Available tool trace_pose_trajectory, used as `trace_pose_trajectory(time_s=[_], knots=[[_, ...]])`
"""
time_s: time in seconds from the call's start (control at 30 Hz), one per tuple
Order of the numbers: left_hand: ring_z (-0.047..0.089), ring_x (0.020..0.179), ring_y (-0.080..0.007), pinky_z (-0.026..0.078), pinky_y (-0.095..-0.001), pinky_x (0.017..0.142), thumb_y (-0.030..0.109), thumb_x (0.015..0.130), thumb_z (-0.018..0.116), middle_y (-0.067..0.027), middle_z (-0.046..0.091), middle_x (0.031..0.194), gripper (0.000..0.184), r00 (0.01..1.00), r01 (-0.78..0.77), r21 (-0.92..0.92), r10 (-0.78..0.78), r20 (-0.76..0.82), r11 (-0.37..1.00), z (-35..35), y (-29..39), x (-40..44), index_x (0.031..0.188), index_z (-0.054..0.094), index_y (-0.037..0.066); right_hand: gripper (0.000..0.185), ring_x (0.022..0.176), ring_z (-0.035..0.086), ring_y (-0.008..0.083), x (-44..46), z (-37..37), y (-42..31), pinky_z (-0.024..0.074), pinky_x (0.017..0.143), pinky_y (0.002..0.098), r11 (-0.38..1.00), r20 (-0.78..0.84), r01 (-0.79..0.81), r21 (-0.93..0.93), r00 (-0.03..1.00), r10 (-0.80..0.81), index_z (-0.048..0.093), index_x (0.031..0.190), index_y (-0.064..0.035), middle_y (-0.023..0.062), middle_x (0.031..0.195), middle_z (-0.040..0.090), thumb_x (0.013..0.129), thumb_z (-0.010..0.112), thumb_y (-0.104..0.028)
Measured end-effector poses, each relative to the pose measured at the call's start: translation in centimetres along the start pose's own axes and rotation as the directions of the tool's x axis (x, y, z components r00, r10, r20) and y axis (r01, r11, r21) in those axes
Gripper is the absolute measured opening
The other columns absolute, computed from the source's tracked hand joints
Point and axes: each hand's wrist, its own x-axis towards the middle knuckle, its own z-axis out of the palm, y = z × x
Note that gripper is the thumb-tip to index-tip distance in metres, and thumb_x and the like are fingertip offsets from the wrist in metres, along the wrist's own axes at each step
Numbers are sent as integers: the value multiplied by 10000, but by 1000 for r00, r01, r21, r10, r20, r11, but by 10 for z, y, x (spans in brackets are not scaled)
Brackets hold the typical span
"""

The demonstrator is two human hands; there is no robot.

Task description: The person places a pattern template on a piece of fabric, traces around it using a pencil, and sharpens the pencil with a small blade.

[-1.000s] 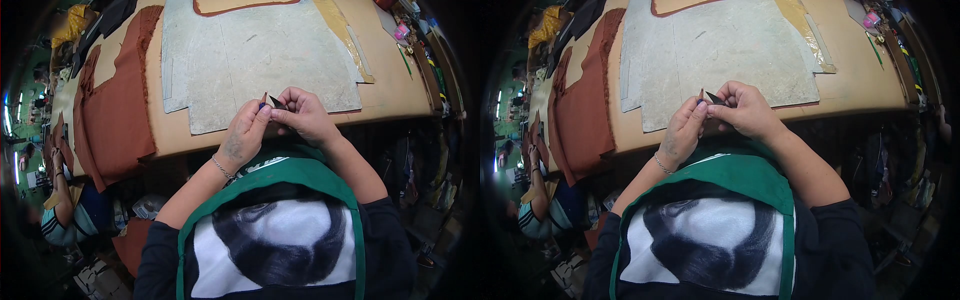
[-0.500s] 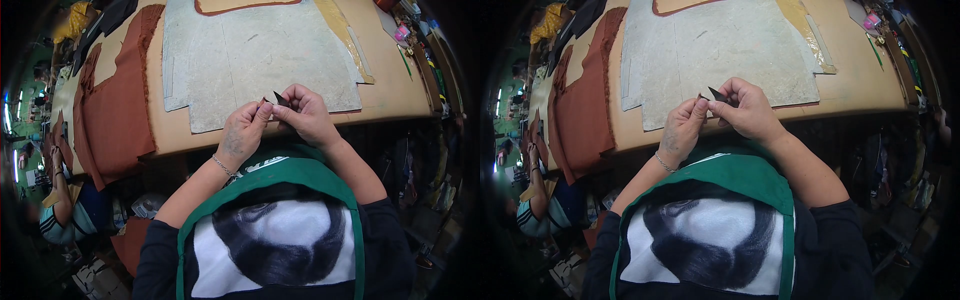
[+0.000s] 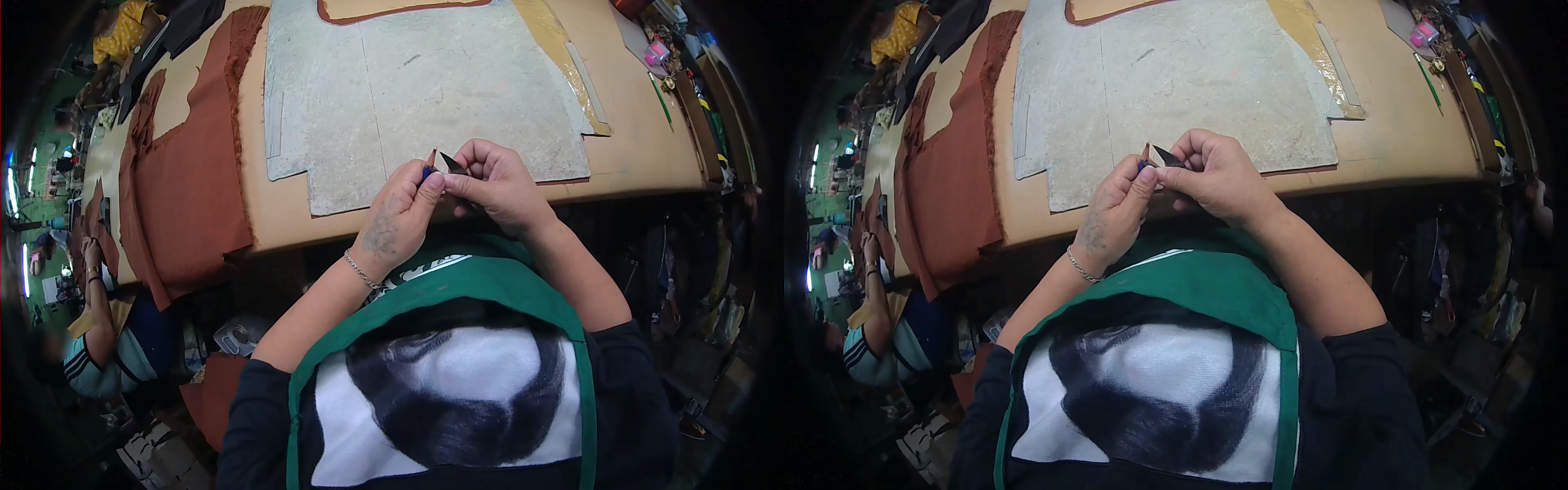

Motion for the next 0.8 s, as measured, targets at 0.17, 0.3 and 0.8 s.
trace_pose_trajectory(time_s=[0.17, 0.3, 0.8], knots=[[339, 507, 7, 276, -157, 440, 304, 903, 427, 37, 542, 680, 267, 996, 93, -105, -93, 11, 990, -1, 6, 0, 943, 540, 65, 201, 580, 527, 49, -1, 1, -1, 465, 474, 188, 1000, -9, 3, -5, 1000, -3, 498, 819, -8, 33, 690, 562, 769, 638, -142], [341, 515, 3, 269, -162, 439, 304, 895, 451, 45, 515, 650, 276, 996, 85, -144, -89, -21, 986, -1, 5, 1, 856, 566, 56, 191, 581, 530, 51, -2, 2, 0, 469, 483, 190, 998, -21, 60, -28, 998, -60, 497, 816, -6, 33, 688, 561, 772, 634, -132], [347, 554, -27, 297, -163, 494, 280, 908, 413, 59, 400, 632, 299, 993, 111, -137, -114, -12, 984, -4, 4, 5, 983, 552, 26, 160, 587, 539, 56, -1, -2, 0, 473, 492, 181, 984, -87, 174, 40, 982, -170, 480, 821, 2, 41, 696, 559, 781, 609, -83]])
